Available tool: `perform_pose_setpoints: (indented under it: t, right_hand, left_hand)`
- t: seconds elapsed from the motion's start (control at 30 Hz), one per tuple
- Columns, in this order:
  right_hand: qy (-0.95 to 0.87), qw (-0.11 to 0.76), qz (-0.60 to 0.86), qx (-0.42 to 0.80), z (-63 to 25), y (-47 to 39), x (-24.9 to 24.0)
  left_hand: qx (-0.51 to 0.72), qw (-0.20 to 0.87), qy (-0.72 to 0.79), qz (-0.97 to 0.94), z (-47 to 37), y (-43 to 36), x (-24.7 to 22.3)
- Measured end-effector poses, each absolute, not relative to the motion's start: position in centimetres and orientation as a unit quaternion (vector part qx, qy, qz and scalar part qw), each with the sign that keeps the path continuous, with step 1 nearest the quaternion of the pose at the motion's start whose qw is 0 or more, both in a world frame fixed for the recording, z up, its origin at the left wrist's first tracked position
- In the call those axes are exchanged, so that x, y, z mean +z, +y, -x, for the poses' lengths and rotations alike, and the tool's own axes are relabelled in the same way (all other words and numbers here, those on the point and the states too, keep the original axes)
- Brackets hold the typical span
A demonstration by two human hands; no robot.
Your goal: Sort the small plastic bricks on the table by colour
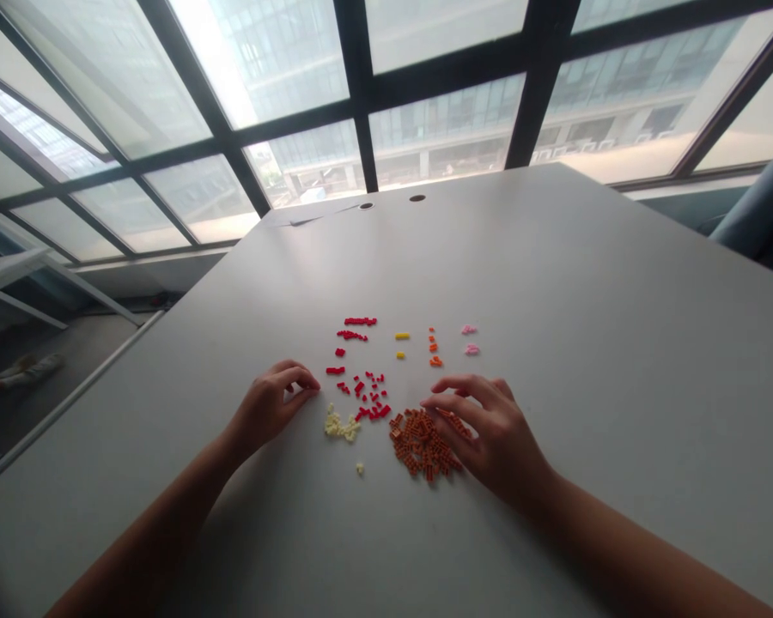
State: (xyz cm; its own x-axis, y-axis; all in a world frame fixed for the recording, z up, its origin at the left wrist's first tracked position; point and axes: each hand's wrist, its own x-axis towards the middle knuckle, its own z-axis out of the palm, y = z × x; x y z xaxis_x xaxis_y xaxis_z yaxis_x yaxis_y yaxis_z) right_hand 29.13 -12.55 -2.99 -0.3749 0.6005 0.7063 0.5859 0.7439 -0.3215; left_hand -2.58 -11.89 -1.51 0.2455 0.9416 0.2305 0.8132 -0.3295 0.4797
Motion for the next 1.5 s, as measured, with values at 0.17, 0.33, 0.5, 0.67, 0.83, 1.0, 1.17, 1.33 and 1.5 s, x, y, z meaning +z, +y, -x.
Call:
perform_pose_setpoints:
  t: [0.17, 0.33, 0.5, 0.67, 0.83, 1.0, 1.17, 1.33, 1.5]
  right_hand:
    - [-0.828, 0.431, 0.359, 0.011, -29.1, -12.5, -3.1]
    - [-0.827, 0.420, 0.374, 0.024, -29.2, -12.5, -3.1]
    - [-0.828, 0.407, 0.384, 0.035, -29.1, -12.7, -2.9]
    - [-0.830, 0.408, 0.378, 0.030, -29.1, -12.6, -2.9]
    - [-0.831, 0.410, 0.375, 0.027, -29.1, -12.6, -3.2]
    - [-0.830, 0.414, 0.372, 0.035, -29.0, -12.6, -3.2]
    - [-0.857, 0.372, 0.355, 0.027, -28.3, -11.6, -2.4]
    - [-0.900, 0.283, 0.330, 0.033, -25.6, -9.7, -1.2]
    - [-0.920, 0.205, 0.329, 0.062, -22.0, -8.0, -0.5]
  left_hand:
    - [0.246, 0.104, 0.586, -0.765, 2.7, -11.7, -1.7]
    - [0.248, 0.100, 0.587, -0.764, 2.6, -11.8, -1.4]
    - [0.255, 0.085, 0.591, -0.760, 2.1, -12.1, -1.4]
    - [0.256, 0.054, 0.606, -0.751, 1.6, -11.9, -1.8]
    - [0.251, 0.025, 0.628, -0.736, 1.5, -11.1, -1.9]
    - [0.235, 0.022, 0.631, -0.739, 1.6, -11.3, -1.9]
    - [0.222, 0.025, 0.632, -0.742, 1.4, -11.8, -1.8]
    - [0.221, 0.023, 0.633, -0.742, 1.2, -12.2, -1.8]
    - [0.219, 0.021, 0.633, -0.742, 1.3, -12.5, -1.8]
